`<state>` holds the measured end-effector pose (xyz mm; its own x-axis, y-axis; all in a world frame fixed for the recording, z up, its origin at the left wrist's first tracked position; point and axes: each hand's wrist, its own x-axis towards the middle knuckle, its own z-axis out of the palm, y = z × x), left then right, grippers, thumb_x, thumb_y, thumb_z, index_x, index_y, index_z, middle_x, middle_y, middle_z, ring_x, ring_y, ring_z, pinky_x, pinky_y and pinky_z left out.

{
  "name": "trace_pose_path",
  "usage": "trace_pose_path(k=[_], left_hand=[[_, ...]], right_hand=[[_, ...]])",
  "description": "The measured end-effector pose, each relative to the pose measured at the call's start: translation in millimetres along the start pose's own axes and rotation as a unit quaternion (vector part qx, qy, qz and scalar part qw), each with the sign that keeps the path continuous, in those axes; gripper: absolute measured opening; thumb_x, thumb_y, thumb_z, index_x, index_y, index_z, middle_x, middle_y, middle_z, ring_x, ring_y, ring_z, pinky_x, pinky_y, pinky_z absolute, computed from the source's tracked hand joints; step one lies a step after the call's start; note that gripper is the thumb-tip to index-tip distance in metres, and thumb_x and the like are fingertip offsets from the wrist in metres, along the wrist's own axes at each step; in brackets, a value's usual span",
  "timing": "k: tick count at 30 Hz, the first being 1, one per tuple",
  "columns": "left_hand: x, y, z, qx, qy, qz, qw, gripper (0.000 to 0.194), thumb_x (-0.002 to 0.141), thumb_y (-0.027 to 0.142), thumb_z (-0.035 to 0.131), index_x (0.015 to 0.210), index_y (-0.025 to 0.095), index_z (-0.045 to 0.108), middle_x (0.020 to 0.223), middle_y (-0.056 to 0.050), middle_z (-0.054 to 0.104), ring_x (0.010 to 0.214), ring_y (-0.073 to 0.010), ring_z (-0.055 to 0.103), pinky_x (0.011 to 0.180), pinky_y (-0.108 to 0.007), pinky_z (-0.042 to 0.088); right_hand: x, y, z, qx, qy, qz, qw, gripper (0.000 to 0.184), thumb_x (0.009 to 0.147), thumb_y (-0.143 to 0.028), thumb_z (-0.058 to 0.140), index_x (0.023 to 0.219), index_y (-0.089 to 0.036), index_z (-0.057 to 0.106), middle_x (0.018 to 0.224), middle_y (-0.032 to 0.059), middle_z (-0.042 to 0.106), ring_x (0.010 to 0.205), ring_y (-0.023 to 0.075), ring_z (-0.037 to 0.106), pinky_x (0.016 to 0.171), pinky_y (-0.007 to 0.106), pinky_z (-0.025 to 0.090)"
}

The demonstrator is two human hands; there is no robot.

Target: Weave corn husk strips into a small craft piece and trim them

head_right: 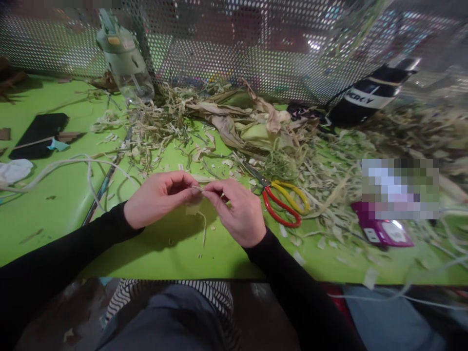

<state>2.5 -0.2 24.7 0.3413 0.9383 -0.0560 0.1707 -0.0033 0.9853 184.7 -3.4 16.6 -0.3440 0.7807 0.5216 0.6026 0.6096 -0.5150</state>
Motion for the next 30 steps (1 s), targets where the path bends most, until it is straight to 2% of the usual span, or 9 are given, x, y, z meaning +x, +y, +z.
trace_pose_path(k=[5,13,17,24,30], left_hand=[[1.0,0.7,2.0,-0.081,-0.010,-0.032,0.996,0.018,0.080,0.030,0.061,0.081,0.012,0.059,0.067,-0.001,0.061,0.058,-0.0071,0.053,0.058,-0.020,0.044],[1.9,1.5,1.3,-0.095,-0.029,-0.037,0.994,0.024,0.076,0.035,0.065,0.077,0.012,0.058,0.060,0.002,0.057,0.053,-0.0063,0.051,0.053,-0.019,0.043],[1.0,0.8,0.8,-0.076,-0.033,-0.027,0.996,0.022,0.080,0.034,0.061,0.076,0.013,0.058,0.059,0.002,0.057,0.052,-0.0063,0.050,0.052,-0.019,0.042],[1.2,-1.3,-2.1,-0.034,-0.035,-0.002,0.999,0.021,0.083,0.033,0.059,0.084,0.012,0.061,0.065,0.001,0.058,0.056,-0.0070,0.050,0.055,-0.019,0.041],[0.6,-4.3,-2.8,0.014,-0.038,0.033,0.999,0.026,0.085,0.039,0.056,0.084,0.013,0.062,0.068,0.000,0.060,0.060,-0.0083,0.052,0.060,-0.021,0.042]], right_hand=[[-0.3,-0.5,0.7,-0.075,0.011,-0.085,0.993,0.009,0.086,-0.022,0.062,0.093,-0.019,0.066,0.081,0.0027,0.073,0.070,0.0142,0.066,0.064,0.026,0.052],[-1.4,1.1,1.5,-0.141,0.020,-0.143,0.979,0.010,0.088,-0.020,0.058,0.094,-0.020,0.066,0.085,0.0036,0.074,0.075,0.0156,0.067,0.071,0.027,0.054],[-2.0,1.1,2.1,-0.148,0.023,-0.139,0.979,0.009,0.088,-0.018,0.059,0.092,-0.020,0.066,0.083,0.0030,0.074,0.073,0.0154,0.067,0.072,0.027,0.054],[-0.8,-0.7,0.4,-0.057,0.010,-0.070,0.996,0.007,0.086,-0.020,0.062,0.091,-0.021,0.067,0.081,0.0008,0.074,0.069,0.0131,0.068,0.064,0.025,0.054],[-0.7,-1.5,0.3,-0.062,0.017,-0.073,0.995,0.007,0.085,-0.018,0.062,0.089,-0.021,0.067,0.079,0.0007,0.074,0.068,0.0133,0.068,0.064,0.025,0.054]])
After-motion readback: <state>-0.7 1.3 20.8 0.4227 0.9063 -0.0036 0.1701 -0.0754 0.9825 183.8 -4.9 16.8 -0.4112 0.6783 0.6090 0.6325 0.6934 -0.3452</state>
